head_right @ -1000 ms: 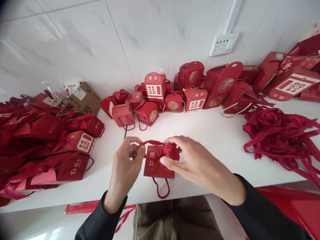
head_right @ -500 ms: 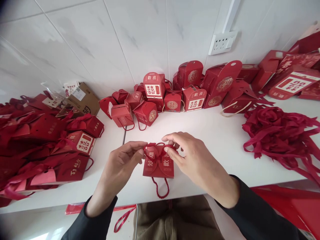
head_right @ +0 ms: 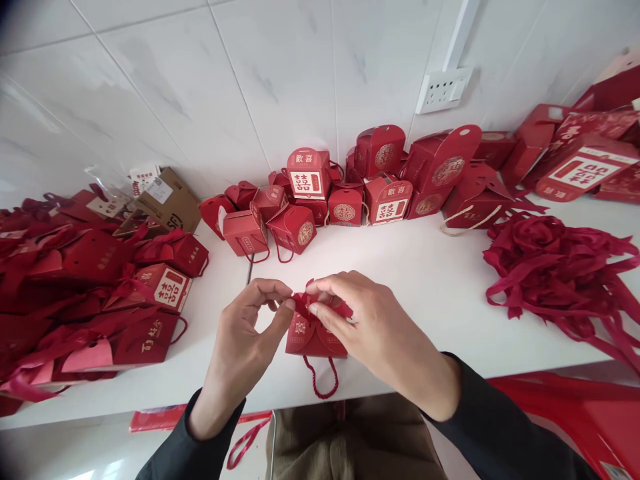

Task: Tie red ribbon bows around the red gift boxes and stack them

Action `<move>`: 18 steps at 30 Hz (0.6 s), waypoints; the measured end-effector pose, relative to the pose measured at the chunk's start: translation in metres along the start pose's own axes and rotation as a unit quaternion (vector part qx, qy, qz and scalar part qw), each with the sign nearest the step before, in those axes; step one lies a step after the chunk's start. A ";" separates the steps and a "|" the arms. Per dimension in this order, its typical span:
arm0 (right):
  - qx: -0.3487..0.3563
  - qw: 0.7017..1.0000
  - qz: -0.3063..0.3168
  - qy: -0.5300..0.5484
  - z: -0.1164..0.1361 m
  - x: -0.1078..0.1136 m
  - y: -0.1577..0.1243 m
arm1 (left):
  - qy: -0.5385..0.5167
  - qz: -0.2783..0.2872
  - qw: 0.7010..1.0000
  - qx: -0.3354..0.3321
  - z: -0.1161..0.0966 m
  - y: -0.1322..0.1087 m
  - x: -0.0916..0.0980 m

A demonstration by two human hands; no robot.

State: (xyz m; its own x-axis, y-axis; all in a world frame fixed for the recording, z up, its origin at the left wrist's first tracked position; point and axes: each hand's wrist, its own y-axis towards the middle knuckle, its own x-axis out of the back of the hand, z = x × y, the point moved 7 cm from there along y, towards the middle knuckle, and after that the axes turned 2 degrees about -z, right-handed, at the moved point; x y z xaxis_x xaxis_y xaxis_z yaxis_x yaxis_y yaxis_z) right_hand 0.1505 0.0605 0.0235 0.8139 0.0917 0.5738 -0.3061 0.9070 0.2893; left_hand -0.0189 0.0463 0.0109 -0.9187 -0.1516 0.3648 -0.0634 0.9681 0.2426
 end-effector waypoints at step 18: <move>-0.024 1.000 0.014 -0.007 -0.007 0.011 0.002 | -0.038 0.028 0.996 0.082 0.023 -0.004 -0.017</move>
State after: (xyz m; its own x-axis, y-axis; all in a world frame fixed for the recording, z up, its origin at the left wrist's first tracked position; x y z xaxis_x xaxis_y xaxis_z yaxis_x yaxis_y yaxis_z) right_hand 0.1622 0.0660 0.0247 0.7987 0.1118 0.5912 -0.3043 0.9227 0.2367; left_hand -0.0121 0.0495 -0.0173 -0.9490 -0.0864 0.3031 -0.0677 0.9951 0.0718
